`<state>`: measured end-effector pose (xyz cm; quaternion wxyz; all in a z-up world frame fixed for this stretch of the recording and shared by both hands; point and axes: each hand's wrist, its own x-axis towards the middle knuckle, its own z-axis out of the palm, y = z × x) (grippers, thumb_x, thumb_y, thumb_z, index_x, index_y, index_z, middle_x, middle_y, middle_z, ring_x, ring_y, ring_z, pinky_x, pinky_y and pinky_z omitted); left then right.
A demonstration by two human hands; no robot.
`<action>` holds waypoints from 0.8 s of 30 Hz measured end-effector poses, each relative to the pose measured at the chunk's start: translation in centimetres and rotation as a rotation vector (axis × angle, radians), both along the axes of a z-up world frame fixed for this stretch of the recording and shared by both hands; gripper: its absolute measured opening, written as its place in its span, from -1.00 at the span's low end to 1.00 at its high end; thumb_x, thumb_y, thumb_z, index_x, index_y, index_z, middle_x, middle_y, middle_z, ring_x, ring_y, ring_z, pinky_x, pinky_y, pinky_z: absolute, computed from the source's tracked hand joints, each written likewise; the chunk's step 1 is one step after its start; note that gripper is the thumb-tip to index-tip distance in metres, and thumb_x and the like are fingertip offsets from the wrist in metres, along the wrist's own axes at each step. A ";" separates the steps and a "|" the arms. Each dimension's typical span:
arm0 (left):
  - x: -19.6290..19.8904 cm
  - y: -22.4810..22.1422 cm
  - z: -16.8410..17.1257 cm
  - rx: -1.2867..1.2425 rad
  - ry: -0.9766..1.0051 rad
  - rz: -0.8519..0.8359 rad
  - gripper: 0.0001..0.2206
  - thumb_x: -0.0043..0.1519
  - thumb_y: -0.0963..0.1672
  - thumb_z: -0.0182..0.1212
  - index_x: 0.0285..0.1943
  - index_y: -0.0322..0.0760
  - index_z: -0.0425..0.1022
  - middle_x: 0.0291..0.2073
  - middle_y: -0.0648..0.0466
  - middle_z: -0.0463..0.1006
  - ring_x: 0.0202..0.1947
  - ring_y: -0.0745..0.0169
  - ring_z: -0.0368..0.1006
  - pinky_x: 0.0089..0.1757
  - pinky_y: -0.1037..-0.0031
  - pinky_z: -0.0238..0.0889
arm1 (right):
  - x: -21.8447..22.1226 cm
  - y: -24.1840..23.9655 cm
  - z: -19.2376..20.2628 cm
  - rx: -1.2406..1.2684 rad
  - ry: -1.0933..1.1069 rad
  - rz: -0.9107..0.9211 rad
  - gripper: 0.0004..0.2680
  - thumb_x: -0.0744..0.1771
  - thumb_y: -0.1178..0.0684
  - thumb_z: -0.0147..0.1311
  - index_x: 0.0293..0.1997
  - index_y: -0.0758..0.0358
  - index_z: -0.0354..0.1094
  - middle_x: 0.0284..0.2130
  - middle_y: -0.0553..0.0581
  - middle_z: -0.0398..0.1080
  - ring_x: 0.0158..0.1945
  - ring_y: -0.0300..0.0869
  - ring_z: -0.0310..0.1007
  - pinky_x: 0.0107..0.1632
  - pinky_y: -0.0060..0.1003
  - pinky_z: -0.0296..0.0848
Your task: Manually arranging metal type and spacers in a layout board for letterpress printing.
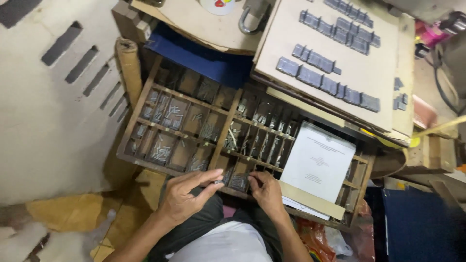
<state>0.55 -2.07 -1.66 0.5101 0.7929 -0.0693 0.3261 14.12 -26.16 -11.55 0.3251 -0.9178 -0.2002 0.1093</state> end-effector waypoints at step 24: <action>0.4 -0.3 0.4 -0.019 0.034 0.035 -0.82 0.09 -0.25 0.45 -0.14 -0.27 0.71 -0.23 0.05 0.74 -0.25 0.33 0.71 -0.11 0.60 0.63 | 6.1 7.5 1.3 -0.300 -0.139 -0.114 -0.86 0.40 0.00 0.01 0.05 -0.01 0.40 -0.30 0.04 0.53 -0.44 -0.04 0.53 -0.55 -0.15 0.42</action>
